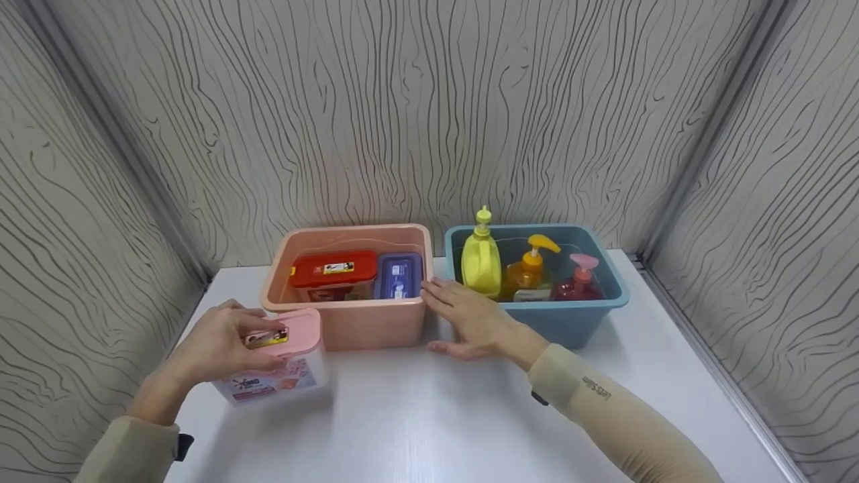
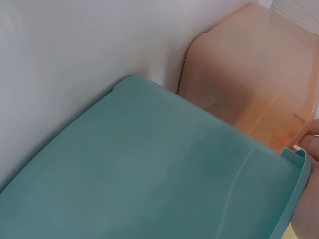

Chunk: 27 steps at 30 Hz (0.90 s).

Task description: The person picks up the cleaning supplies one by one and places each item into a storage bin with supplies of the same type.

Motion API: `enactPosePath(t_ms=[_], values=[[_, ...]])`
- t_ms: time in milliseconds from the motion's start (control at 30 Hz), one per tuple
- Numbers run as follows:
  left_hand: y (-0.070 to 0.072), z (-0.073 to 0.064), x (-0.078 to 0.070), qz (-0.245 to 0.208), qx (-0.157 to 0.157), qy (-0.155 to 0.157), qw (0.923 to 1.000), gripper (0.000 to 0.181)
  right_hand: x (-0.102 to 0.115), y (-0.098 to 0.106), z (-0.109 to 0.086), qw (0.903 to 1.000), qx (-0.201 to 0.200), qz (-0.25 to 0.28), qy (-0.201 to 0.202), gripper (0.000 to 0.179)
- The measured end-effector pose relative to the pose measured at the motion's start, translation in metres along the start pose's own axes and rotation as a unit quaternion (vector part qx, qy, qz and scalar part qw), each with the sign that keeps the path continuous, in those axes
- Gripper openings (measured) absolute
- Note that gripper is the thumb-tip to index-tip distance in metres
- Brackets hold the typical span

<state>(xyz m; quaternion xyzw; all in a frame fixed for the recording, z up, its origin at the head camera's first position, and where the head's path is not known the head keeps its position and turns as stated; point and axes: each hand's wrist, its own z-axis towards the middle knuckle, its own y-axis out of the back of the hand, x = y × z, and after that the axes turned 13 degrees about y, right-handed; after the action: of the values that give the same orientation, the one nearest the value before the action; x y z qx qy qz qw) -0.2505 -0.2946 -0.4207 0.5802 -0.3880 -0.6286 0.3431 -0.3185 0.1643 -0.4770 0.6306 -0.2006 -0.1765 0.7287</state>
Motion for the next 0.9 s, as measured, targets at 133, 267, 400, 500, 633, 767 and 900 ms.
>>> enactPosePath(t_ms=[133,267,400,500,633,767,900], values=[[0.004,0.001,-0.007,-0.011,0.002,0.003,0.9999,0.058,0.000,0.000,0.000,1.0000,0.000,0.005,-0.003,0.097],[0.009,0.002,-0.014,-0.020,0.000,0.003,0.9998,0.060,-0.001,-0.001,0.000,1.0000,0.001,0.006,-0.004,0.097],[0.014,0.004,-0.020,-0.029,-0.001,0.005,0.9996,0.061,-0.001,-0.001,0.000,1.0000,0.001,0.006,-0.003,0.097],[0.017,0.006,-0.024,-0.036,0.003,0.005,0.9993,0.062,0.000,-0.001,0.000,1.0000,0.001,0.005,-0.003,0.097],[0.018,0.008,-0.027,-0.033,0.000,-0.004,0.9994,0.062,0.000,-0.001,-0.001,1.0000,-0.002,0.006,-0.003,0.097],[0.020,0.010,-0.030,-0.025,-0.009,-0.013,0.9996,0.061,0.000,0.000,-0.001,1.0000,-0.005,0.008,-0.002,0.097],[0.023,0.012,-0.035,-0.025,-0.008,-0.013,0.9996,0.061,0.000,0.000,-0.001,1.0000,-0.004,0.007,-0.001,0.097]])
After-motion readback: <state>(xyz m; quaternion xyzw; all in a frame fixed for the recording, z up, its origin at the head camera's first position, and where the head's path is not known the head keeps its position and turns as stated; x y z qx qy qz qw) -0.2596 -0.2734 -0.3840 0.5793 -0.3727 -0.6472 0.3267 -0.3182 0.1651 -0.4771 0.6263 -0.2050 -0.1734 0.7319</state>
